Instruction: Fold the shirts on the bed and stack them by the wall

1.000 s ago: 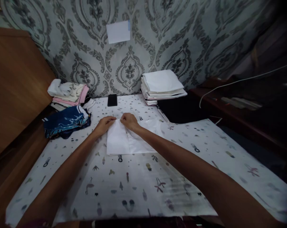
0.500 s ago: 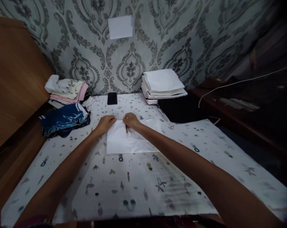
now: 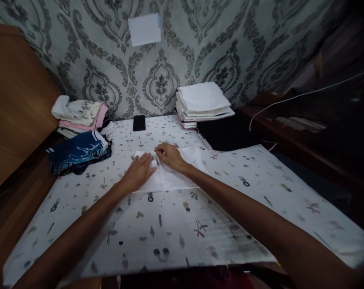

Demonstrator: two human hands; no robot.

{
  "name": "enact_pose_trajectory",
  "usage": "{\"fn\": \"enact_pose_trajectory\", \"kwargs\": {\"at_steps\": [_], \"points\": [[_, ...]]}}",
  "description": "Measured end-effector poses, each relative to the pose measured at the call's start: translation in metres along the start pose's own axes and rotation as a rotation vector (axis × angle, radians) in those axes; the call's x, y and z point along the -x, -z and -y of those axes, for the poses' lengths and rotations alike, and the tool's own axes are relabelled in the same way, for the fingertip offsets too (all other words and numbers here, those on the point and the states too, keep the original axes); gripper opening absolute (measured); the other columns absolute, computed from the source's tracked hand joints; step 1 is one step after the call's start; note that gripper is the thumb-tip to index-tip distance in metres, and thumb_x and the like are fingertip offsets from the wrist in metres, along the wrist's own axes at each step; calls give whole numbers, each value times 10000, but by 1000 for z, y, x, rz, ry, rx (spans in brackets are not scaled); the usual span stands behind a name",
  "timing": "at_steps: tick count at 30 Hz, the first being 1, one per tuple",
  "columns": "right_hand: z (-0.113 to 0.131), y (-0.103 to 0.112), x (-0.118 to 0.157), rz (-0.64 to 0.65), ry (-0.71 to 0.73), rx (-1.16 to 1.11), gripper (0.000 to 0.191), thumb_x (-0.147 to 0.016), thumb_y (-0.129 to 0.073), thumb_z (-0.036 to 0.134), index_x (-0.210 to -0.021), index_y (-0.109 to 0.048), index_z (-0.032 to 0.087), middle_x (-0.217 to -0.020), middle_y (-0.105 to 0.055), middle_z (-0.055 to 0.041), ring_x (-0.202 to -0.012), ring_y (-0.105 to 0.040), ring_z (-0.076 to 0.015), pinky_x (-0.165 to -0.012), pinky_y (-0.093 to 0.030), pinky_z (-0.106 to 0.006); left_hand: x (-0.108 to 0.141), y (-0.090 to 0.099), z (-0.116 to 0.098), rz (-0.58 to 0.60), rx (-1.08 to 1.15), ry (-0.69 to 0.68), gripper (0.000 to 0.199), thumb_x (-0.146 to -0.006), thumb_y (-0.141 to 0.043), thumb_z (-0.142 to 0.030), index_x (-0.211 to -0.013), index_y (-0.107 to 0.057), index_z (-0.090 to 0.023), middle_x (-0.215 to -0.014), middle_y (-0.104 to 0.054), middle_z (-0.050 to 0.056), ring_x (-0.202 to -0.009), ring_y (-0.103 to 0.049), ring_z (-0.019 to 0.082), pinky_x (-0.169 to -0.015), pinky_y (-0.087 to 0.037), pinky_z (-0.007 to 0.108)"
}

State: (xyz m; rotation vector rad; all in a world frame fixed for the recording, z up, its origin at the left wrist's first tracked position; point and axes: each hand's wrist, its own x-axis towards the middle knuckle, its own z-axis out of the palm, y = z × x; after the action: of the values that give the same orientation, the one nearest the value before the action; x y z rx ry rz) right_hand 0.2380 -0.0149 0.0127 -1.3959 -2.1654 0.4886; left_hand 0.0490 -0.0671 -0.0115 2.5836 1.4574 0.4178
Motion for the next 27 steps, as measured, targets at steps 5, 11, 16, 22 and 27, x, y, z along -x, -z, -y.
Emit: {"fn": "enact_pose_trajectory", "kwargs": {"at_steps": [5, 11, 16, 22, 27], "points": [[-9, -9, 10, 67, 158, -17, 232, -911, -523, 128, -957, -750, 135, -1004, -740, -91, -964, -640, -204, -910, -456, -323, 6, 0, -15, 135, 36, -1, 693, -1010, -241, -565, -1540, -280, -119, -1627, -271, 157, -1528, -180, 253, -1242, -175, 489], [-9, -6, 19, 36, 148, -154, 268, -899, -508, 95, -1028, -740, 126, -1048, -739, -102, -950, -662, -203, -881, -483, -323, 25, 15, -21, 64, 101, 50, 629, -1028, -212, -503, -1523, -317, -129, -1624, -288, 148, -1528, -184, 227, -1247, -174, 472], [-7, -5, 45, -120, 127, -157, 162, -894, -576, 176, -955, -725, 161, -1198, -659, -122, -1177, -563, -253, -1009, -439, -406, 39, 12, -26, -83, 139, -9, 481, -1027, -302, -421, -1416, -472, -193, -1529, -469, 126, -1451, -382, 233, -1214, -286, 485], [0, -9, 65, -55, 97, -147, 17, -803, -700, 168, -810, -711, 179, -1140, -650, -99, -1141, -564, -258, -999, -445, -418, 43, 5, -26, -188, 155, -33, 353, -1003, -398, -350, -1275, -561, -195, -1407, -582, 129, -1340, -514, 243, -1150, -405, 471], [9, -9, 63, -41, 26, -70, 115, -810, -615, 87, -779, -693, 165, -1062, -683, -101, -1098, -580, -253, -969, -452, -386, 50, -5, -34, -107, 40, -92, 334, -1010, -376, -320, -1253, -557, -181, -1462, -543, 135, -1422, -426, 238, -1214, -287, 507]]}}
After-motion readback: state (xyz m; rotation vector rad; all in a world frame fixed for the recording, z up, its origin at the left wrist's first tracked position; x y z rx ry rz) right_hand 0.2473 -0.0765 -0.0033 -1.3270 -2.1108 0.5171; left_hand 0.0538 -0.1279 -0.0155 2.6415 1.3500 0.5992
